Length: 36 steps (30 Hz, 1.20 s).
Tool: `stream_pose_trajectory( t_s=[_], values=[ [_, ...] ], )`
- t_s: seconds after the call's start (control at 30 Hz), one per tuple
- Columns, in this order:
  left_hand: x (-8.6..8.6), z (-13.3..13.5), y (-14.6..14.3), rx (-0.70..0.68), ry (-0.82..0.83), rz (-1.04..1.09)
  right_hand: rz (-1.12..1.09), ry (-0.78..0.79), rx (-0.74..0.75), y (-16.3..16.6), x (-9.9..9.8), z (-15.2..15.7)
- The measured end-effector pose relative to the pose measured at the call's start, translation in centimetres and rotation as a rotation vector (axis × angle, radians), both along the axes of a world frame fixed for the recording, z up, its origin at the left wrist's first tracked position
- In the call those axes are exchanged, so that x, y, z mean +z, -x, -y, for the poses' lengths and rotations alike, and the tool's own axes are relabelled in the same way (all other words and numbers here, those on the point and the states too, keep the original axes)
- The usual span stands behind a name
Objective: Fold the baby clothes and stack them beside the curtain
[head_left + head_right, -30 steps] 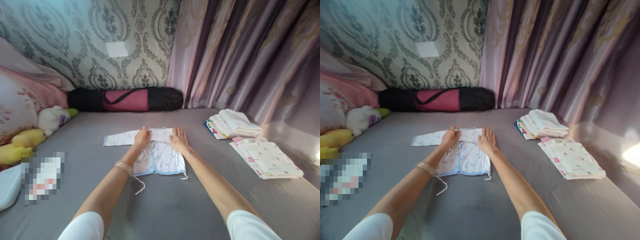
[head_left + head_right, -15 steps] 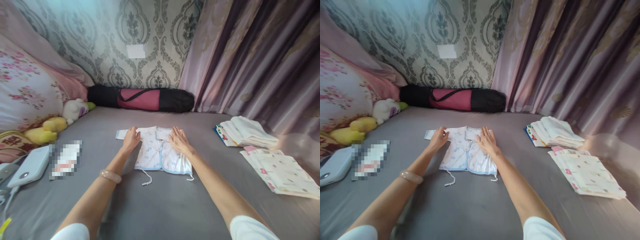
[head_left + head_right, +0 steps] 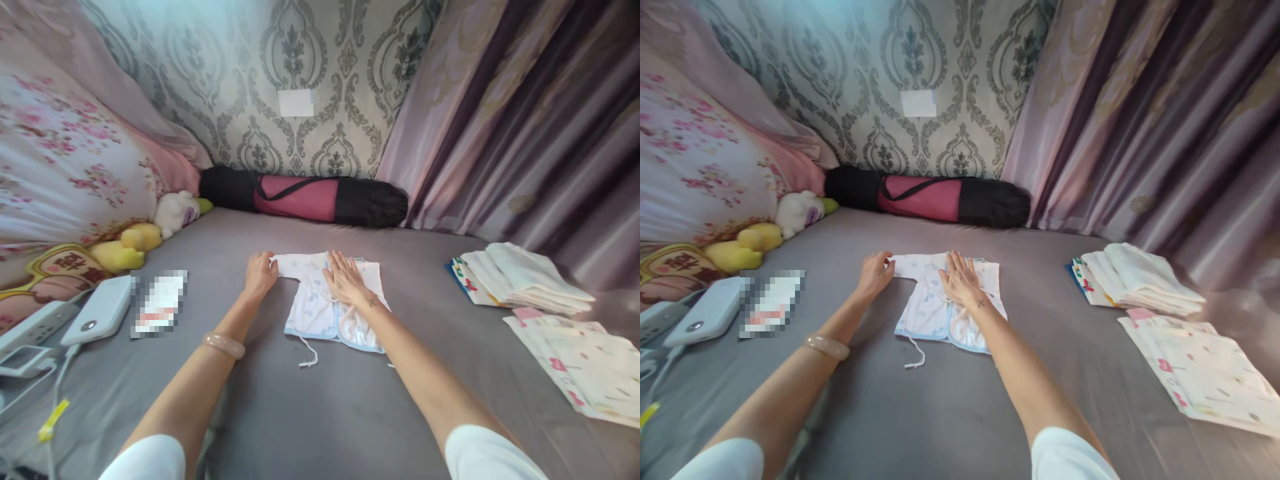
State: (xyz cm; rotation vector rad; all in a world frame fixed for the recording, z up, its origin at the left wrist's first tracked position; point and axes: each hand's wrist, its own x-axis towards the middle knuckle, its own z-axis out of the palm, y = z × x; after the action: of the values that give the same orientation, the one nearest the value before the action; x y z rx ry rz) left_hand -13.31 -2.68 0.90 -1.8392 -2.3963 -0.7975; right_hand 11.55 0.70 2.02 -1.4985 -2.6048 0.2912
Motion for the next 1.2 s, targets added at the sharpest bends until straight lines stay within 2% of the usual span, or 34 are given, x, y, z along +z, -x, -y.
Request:
stream_pose_trajectory(
  t_s=[0.07,0.2,0.37,0.53,0.7,0.93,1.07,1.2],
  values=[
    [0.3,0.1,0.7,0.08,0.028,-0.035,0.0,-0.019,0.031,1.0,-0.6,0.3],
    [0.5,0.3,2.6,0.27,0.09,-0.02,0.051,0.055,0.045,1.6,-1.6,0.3],
    [0.6,-0.3,5.2,0.353,0.245,0.175,0.088,0.109,0.028,1.9,-0.6,-0.3],
    [0.8,-1.7,5.3,0.35,0.327,0.285,0.012,0.003,-0.007,5.3,0.1,-0.4],
    [0.6,-2.6,4.7,0.329,0.344,0.294,-0.023,0.075,0.024,8.3,-1.0,-0.3],
    [1.0,-2.2,5.7,0.271,0.27,0.343,0.016,0.087,0.005,8.6,-1.7,-0.3],
    [1.4,-2.1,5.7,0.242,0.245,0.443,0.025,0.07,-0.003,8.8,-1.9,-0.4],
    [1.2,-2.2,5.6,0.236,0.231,0.533,0.029,0.073,0.0,8.8,-1.9,-0.4]
  ],
)
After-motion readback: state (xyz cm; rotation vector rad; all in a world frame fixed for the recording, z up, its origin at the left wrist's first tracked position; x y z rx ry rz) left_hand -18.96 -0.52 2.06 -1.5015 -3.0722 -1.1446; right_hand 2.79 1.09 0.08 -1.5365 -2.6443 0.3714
